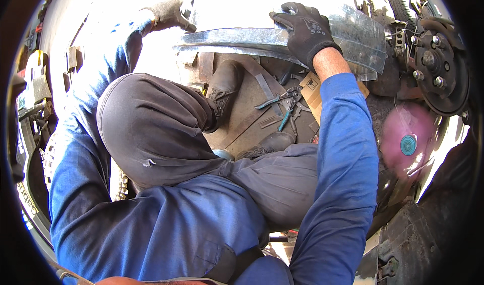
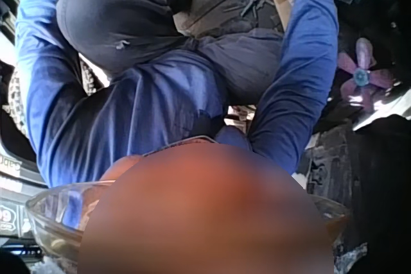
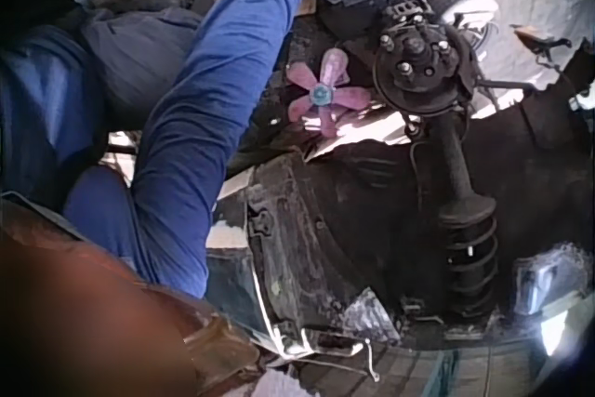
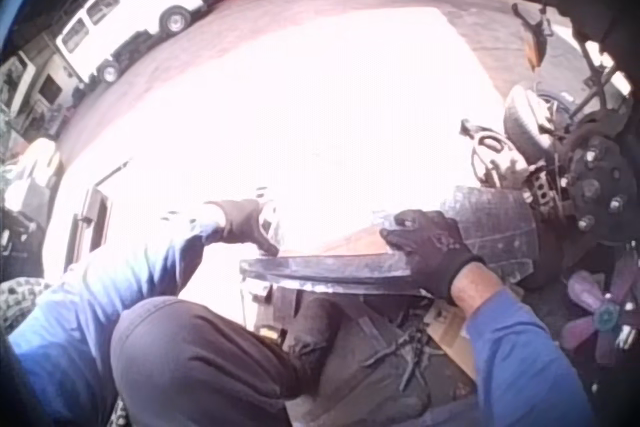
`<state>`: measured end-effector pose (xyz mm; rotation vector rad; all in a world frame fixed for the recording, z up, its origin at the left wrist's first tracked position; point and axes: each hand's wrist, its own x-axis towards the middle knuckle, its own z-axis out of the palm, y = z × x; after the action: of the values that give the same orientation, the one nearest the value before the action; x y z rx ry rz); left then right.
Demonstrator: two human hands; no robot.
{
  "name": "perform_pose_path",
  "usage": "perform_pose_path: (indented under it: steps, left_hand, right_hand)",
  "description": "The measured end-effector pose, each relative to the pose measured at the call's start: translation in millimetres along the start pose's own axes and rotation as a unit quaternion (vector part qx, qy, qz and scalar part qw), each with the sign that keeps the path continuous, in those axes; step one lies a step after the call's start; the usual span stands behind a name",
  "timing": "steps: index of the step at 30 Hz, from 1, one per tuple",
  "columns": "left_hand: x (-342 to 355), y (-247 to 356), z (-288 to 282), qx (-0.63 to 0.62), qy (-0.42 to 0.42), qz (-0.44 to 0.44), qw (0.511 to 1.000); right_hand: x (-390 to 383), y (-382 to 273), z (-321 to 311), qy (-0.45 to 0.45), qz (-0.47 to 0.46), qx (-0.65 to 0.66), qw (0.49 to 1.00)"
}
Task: The person cuts a cardboard box with scissors, then fits the cut piece against a curved metal panel on a vehicle. The person repositions the cardboard multiple times to align it with the panel's edge.
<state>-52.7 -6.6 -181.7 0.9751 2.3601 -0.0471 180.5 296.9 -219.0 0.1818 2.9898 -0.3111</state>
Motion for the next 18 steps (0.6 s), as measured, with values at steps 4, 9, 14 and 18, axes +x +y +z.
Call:
perform_pose_path:
  steps: [4,9,14,18]
  left_hand:
    - [1.4,4.0,-3.9,-0.016,-0.049,-0.040,0.998]
    - [-1.5,7.1,-6.7,0.004,-0.033,-0.020,0.999]
    - [0.8,4.7,-5.3,0.011,-0.036,-0.023,0.999]
    - [3.6,2.4,-2.0,0.024,-0.027,-0.030,0.999]
  right_hand:
    - [-0.3,0.8,2.1,0.010,-0.005,0.005,1.000]
    - [-0.3,2.6,0.7,0.024,-0.018,0.012,0.999]
    - [-1.6,2.9,-2.6,0.025,-0.025,0.028,0.999]
    - [-1.9,2.1,-3.0,0.031,-0.024,0.027,0.999]
